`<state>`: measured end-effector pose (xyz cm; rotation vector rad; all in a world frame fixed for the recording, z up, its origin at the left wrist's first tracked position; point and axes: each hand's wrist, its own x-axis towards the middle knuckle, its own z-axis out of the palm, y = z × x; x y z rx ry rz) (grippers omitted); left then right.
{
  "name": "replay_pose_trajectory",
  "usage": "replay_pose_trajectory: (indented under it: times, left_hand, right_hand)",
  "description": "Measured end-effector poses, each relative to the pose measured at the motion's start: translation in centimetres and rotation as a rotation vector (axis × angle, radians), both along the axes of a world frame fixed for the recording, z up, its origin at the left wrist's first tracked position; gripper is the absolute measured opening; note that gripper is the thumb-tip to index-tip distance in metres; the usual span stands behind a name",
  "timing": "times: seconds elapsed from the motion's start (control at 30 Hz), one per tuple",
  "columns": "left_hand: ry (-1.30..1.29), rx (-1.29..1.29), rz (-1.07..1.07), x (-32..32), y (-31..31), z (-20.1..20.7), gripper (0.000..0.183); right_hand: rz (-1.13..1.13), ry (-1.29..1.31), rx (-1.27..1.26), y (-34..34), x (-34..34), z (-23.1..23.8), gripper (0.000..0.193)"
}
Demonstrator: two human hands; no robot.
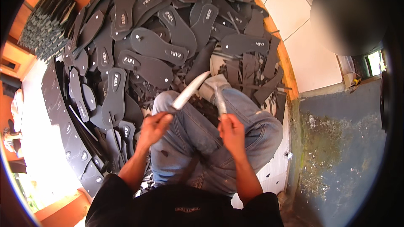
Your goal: The person uses a knife to cut and trim several foam shoe sole components while sitting on the floor amidst a pile of materials.
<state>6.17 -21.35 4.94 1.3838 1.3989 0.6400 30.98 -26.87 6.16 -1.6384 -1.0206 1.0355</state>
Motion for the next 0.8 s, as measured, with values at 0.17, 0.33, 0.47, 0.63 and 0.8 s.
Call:
replay_pose_trajectory:
  times: [0.17, 0.33, 0.47, 0.63, 0.8]
  left_hand:
    - [-0.318, -0.19, -0.053, -0.3, 1.2, 1.9, 0.038]
    - [0.066, 0.459, -0.145, 3.6, -0.7, 0.7, 0.031]
    - [0.004, -0.05, -0.039, 1.4, 0.4, 1.2, 0.031]
    - [-0.316, -0.347, -0.122, -0.5, 1.3, 1.9, 0.032]
    - [0.091, 0.441, -0.054, 3.2, -0.7, 0.4, 0.029]
  right_hand:
    - [-0.054, -0.657, -0.009, 0.3, 0.6, -0.9, 0.028]
    - [0.077, 0.339, -0.229, -0.2, -0.6, 0.7, 0.027]
    - [-0.029, 0.116, -0.032, -0.7, 1.1, 1.0, 0.028]
    - [-0.1, -0.68, 0.097, -0.4, 1.5, -0.7, 0.026]
    - [0.045, 0.417, -0.285, -0.1, -1.0, 1.2, 0.025]
